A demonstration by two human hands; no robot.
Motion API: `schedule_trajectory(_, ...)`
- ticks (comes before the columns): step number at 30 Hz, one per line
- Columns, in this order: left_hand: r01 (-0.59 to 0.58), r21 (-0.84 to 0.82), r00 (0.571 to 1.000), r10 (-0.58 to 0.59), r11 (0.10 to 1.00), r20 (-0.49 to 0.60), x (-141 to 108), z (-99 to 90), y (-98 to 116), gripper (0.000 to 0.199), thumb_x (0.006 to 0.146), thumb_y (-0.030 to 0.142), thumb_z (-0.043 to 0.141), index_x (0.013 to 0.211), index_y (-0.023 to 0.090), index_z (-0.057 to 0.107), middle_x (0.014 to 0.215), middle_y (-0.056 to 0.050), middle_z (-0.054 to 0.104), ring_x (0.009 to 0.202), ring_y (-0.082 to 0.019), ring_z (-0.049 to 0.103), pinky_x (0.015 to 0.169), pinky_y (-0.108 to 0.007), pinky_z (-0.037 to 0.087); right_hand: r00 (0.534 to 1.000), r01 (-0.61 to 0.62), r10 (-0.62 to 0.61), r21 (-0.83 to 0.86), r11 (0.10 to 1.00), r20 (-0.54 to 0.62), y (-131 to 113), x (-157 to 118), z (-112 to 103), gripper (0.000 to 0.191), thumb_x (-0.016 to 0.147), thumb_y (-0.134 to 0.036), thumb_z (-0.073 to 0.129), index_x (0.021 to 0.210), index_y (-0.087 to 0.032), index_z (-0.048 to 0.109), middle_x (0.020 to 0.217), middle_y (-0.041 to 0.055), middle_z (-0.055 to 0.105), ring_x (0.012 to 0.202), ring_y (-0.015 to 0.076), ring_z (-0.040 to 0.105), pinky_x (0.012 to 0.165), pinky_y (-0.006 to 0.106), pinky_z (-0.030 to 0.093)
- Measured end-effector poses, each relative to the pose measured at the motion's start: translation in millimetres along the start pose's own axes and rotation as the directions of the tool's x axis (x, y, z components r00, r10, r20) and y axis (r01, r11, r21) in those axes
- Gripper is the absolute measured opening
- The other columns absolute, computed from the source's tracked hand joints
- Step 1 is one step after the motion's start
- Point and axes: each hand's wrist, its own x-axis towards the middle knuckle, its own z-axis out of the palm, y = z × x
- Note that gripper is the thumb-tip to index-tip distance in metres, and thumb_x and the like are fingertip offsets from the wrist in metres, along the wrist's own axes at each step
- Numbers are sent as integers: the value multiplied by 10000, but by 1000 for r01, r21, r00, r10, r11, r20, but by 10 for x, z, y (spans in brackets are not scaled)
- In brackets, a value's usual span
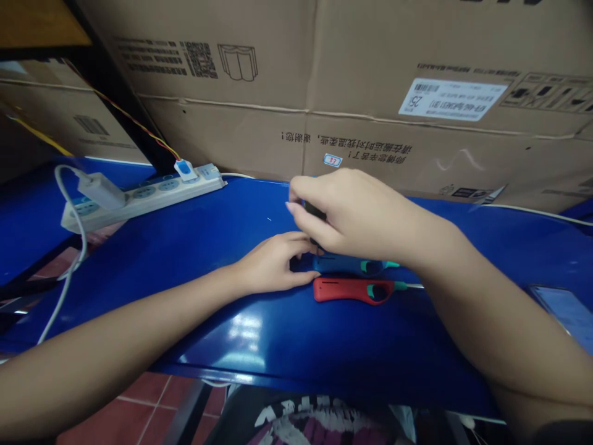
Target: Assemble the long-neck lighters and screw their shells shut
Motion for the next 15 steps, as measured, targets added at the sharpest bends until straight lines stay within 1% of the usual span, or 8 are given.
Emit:
schedule_trajectory(2,-15,9,1000,15,1000,-6,-1,9,-2,243,872,288,731,1080,167,701,1023,-59,715,857,-185,662,735,-291,528,999,35,-36,38,999,26,22,-60,-25,296,975,-232,414,1168,-143,619,931,95,727,699,191,604,615,310,354)
schedule_trajectory(3,-18,14,1000,18,1000,-8,-2,13,-4,243,874,294,728,1082,171,700,1023,-57,713,852,-183,661,728,-288,526,999,27,-27,31,999,24,40,-92,-34,316,967,-238,417,1200,-136,604,957,101,727,717,195,609,616,311,352)
schedule_trajectory(4,-17,20,1000,17,1000,-14,-3,18,-7,247,873,300,730,1083,175,700,1023,-55,710,840,-179,659,720,-285,524,1000,15,-15,8,1000,13,60,-120,-39,316,964,-270,429,1184,-135,613,937,98,726,717,199,609,615,312,349)
schedule_trajectory(6,-7,29,1000,8,1000,-23,-4,24,-12,255,870,304,739,1088,177,702,1016,-50,706,817,-169,654,713,-278,525,1000,5,-6,-54,999,-16,102,-159,-38,313,972,-366,447,1068,-153,655,812,72,703,684,202,599,611,315,336)
schedule_trajectory(8,-12,32,999,13,999,-31,-5,28,-17,259,873,302,742,1095,176,702,1010,-49,704,822,-166,658,722,-275,534,999,27,-29,-69,997,-31,134,-175,-28,319,980,-399,447,1018,-171,667,745,48,682,669,199,599,610,313,332)
schedule_trajectory(10,-36,33,999,38,999,-37,-5,27,-19,248,883,299,734,1098,180,702,1025,-53,707,873,-178,671,757,-282,548,997,77,-77,-30,997,-26,152,-177,-18,302,990,-336,424,1120,-180,647,823,44,709,722,198,625,626,305,347)
schedule_trajectory(12,-55,36,998,57,998,-38,-6,23,-19,246,890,305,726,1102,184,702,1045,-57,712,923,-193,681,801,-300,561,996,90,-90,5,996,-13,160,-171,-11,327,1001,-314,409,1228,-179,602,892,46,728,768,198,642,639,297,359)
schedule_trajectory(15,-40,55,999,41,998,-18,-8,18,-18,282,901,314,718,1147,177,695,1053,-67,716,957,-207,688,846,-326,573,998,60,-61,-20,998,-30,164,-162,-6,349,1018,-391,410,1193,-172,617,819,46,720,739,205,640,640,299,358)
